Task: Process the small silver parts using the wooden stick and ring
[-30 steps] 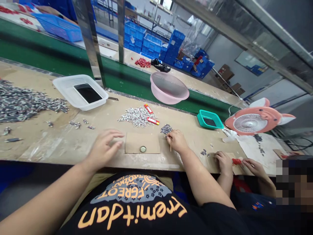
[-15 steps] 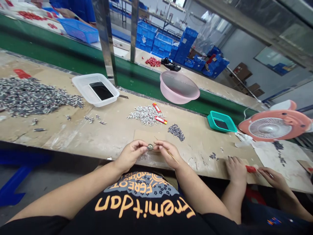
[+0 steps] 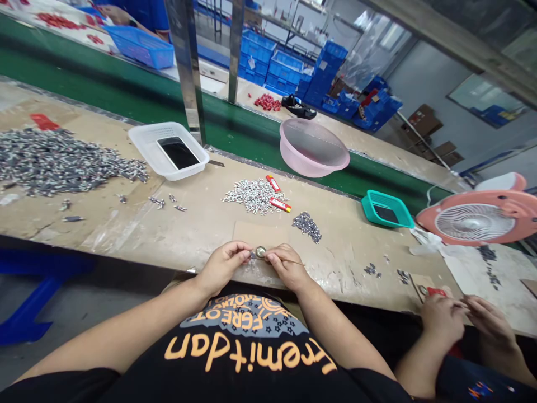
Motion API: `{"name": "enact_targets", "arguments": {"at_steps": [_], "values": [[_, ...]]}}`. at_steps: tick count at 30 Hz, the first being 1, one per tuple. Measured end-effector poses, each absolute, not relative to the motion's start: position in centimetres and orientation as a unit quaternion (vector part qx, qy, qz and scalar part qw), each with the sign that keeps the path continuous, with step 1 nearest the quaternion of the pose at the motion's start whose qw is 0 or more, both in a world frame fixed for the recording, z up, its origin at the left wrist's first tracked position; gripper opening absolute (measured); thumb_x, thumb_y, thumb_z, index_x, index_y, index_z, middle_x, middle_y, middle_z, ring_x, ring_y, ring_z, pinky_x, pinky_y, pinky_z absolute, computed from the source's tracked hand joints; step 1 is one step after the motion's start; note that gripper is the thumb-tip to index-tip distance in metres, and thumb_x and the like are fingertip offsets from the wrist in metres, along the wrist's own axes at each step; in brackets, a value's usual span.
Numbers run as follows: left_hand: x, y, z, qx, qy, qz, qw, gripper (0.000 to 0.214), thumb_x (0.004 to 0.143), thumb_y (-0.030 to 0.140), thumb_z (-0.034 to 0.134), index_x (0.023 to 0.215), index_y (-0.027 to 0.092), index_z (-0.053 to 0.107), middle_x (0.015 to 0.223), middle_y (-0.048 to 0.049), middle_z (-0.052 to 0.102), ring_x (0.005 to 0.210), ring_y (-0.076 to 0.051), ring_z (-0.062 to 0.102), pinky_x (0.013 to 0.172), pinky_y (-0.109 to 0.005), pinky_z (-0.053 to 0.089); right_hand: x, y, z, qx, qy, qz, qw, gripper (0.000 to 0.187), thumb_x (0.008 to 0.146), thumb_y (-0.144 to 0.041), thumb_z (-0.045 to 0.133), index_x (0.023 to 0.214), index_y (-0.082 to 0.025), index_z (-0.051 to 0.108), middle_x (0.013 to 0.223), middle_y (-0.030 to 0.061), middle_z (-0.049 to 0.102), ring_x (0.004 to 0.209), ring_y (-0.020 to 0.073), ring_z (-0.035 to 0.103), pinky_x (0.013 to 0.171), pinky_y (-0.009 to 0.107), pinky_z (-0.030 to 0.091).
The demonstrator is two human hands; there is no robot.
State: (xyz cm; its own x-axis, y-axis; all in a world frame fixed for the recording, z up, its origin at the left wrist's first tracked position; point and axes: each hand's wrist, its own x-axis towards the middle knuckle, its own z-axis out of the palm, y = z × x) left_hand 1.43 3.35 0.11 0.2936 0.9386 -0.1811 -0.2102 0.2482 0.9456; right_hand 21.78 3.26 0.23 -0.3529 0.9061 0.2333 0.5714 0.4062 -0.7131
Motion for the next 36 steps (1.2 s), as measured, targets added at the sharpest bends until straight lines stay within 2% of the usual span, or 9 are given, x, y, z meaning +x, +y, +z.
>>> {"name": "enact_targets", "arguments": {"at_steps": [2,7,10,21,30,36], "values": [[1.4,3.3,0.0,0.442,0.416,0.426,0.67,0.017,0.079,0.03,0.062,0.087,0.015,0.062,0.072,0.0002,0.059,0.072,-0.013,0.053,0.072,-0.026,0.041,21.7,3.1,0.4,-0.485,-0.756,0.285,0.334,0.026,0.093,-0.035,0.046,0.088,-0.022,0.068,0.077,0.0033,0.07,0.077,0.0171,0.061,0.077,0.034,0.045],[1.5,3.2,-0.3,0.449,0.415,0.424,0.668,0.017,0.08,0.032,0.061,0.087,0.016,0.06,0.073,0.0009,0.059,0.072,-0.013,0.053,0.071,-0.025,0.041,21.2,2.2,1.2,-0.469,-0.665,0.366,0.451,0.028,0.094,-0.035,0.043,0.086,-0.02,0.066,0.072,0.0033,0.066,0.075,0.0168,0.061,0.073,0.032,0.048],[1.5,3.2,-0.4,0.458,0.415,0.421,0.664,0.017,0.08,0.033,0.061,0.086,0.017,0.06,0.073,0.0009,0.059,0.072,-0.013,0.052,0.071,-0.025,0.041,20.5,1.8,1.9,-0.441,-0.668,0.375,0.468,0.027,0.094,-0.035,0.044,0.087,-0.021,0.065,0.072,0.0033,0.065,0.074,0.0168,0.06,0.073,0.033,0.047],[1.5,3.3,-0.3,0.436,0.406,0.426,0.681,0.016,0.079,0.032,0.062,0.083,0.016,0.059,0.071,0.0013,0.059,0.07,-0.012,0.053,0.07,-0.024,0.042,19.4,1.9,2.7,-0.422,-0.735,0.31,0.432,0.024,0.094,-0.028,0.044,0.085,-0.022,0.065,0.072,0.0026,0.067,0.073,0.0159,0.057,0.074,0.034,0.045],[1.4,3.5,-0.3,0.414,0.417,0.428,0.687,0.016,0.079,0.031,0.063,0.082,0.016,0.059,0.069,0.0008,0.059,0.067,-0.011,0.053,0.068,-0.024,0.043,20.0,2.2,2.6,-0.432,-0.744,0.289,0.42,0.029,0.095,-0.032,0.04,0.083,-0.022,0.064,0.072,0.0031,0.066,0.073,0.0164,0.058,0.074,0.034,0.046],[1.5,3.6,-0.3,0.405,0.419,0.434,0.688,0.017,0.077,0.031,0.064,0.082,0.015,0.06,0.069,0.0008,0.059,0.067,-0.011,0.053,0.068,-0.024,0.043,21.2,3.5,0.5,-0.492,-0.778,0.224,0.32,0.028,0.094,-0.034,0.043,0.082,-0.021,0.064,0.075,0.0035,0.067,0.073,0.0165,0.056,0.075,0.033,0.042]]}}
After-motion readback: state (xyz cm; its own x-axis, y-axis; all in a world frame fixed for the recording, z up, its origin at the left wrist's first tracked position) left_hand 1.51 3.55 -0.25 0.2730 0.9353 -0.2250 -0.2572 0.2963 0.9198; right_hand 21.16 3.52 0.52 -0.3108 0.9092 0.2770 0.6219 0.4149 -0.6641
